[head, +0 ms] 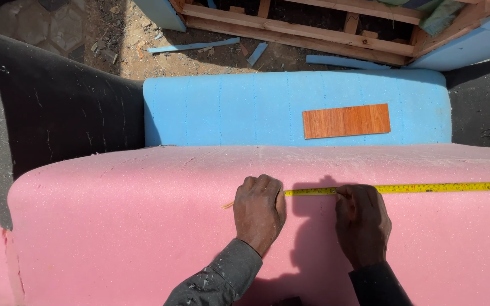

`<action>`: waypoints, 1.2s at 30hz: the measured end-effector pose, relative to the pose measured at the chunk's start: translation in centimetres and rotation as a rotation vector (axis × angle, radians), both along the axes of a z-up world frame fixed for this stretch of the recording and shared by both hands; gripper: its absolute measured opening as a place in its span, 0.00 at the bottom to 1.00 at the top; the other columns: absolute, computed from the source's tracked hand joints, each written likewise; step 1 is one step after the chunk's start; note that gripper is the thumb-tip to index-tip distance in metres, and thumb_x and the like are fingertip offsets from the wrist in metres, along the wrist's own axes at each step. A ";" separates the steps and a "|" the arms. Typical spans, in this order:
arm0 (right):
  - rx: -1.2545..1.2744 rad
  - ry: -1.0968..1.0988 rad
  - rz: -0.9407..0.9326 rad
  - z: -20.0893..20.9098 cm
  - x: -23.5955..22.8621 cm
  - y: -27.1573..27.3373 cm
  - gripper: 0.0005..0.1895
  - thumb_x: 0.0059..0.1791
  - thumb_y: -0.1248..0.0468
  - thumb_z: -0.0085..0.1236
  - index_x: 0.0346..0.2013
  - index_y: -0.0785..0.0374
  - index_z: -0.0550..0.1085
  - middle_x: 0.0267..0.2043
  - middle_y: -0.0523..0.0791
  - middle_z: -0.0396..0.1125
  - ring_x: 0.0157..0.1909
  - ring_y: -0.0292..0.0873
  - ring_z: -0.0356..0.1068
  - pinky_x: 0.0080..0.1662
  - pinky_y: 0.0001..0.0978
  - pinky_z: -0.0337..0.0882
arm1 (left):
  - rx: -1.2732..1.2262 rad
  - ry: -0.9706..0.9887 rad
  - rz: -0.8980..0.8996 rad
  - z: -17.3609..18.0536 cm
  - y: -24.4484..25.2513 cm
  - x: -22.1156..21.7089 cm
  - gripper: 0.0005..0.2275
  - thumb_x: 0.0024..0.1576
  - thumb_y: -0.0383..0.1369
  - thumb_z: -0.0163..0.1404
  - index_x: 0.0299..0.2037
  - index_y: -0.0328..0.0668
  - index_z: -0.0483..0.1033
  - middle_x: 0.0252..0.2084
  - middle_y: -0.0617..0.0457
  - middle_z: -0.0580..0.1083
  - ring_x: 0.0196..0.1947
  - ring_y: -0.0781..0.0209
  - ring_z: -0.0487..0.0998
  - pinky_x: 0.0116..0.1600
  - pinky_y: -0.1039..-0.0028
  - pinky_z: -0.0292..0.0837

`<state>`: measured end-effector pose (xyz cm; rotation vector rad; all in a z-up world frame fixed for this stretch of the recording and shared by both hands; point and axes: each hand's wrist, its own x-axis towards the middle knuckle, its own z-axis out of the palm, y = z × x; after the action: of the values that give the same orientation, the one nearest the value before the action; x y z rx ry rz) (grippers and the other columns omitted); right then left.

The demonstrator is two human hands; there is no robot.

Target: Using a tape measure to determine the dimensions of a large piece of upholstery foam.

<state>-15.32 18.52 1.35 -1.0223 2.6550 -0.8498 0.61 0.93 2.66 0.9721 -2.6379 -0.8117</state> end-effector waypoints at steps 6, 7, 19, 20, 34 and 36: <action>0.094 -0.002 -0.073 0.0 -2.6 0.5 0.05 0.59 0.65 0.63 0.49 0.53 0.81 0.52 0.46 0.76 0.55 0.56 0.73 0.44 0.56 0.73 | 0.026 -0.018 -0.007 -0.1 -0.2 0.0 0.06 0.68 0.35 0.48 0.40 0.47 0.76 0.41 0.51 0.75 0.39 0.44 0.69 0.40 0.52 0.62; 0.146 -0.028 -0.097 0.1 -3.2 0.6 0.05 0.58 0.65 0.64 0.47 0.52 0.82 0.51 0.45 0.76 0.53 0.54 0.73 0.41 0.54 0.73 | 0.032 -0.030 0.002 -0.1 -0.2 -0.2 0.06 0.68 0.35 0.49 0.41 0.47 0.78 0.42 0.51 0.76 0.40 0.44 0.70 0.41 0.52 0.63; 0.120 -0.171 -0.129 0.5 -3.6 2.0 0.08 0.56 0.63 0.66 0.49 0.49 0.83 0.47 0.40 0.78 0.40 0.45 0.77 0.47 0.40 0.76 | 0.033 -0.048 -0.013 0.1 -0.4 -0.5 0.10 0.71 0.38 0.47 0.48 0.48 0.81 0.48 0.53 0.80 0.44 0.42 0.72 0.46 0.50 0.68; 0.123 -0.175 -0.128 0.2 -3.4 2.0 0.08 0.56 0.63 0.66 0.49 0.49 0.83 0.47 0.40 0.78 0.40 0.45 0.77 0.47 0.40 0.76 | 0.036 -0.052 -0.013 0.2 -0.3 -0.6 0.10 0.71 0.38 0.47 0.48 0.48 0.81 0.48 0.53 0.80 0.44 0.42 0.72 0.46 0.50 0.68; 0.048 -0.176 -0.087 0.1 -2.0 1.7 0.07 0.53 0.66 0.67 0.44 0.52 0.85 0.46 0.40 0.81 0.43 0.43 0.80 0.45 0.38 0.78 | -0.001 -0.039 0.010 0.8 -0.3 -1.0 0.09 0.71 0.37 0.47 0.46 0.49 0.81 0.49 0.56 0.81 0.45 0.45 0.75 0.48 0.54 0.69; 0.050 -0.168 -0.091 0.3 -1.7 2.0 0.07 0.52 0.66 0.67 0.43 0.52 0.84 0.46 0.40 0.80 0.42 0.43 0.79 0.45 0.38 0.77 | -0.001 -0.041 0.007 0.8 -0.3 -1.0 0.09 0.71 0.36 0.48 0.45 0.48 0.82 0.49 0.55 0.82 0.45 0.45 0.75 0.49 0.54 0.70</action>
<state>-17.06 20.47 1.63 -0.7867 2.5828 -0.8420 -0.40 0.62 3.45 1.0080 -2.6670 -0.7973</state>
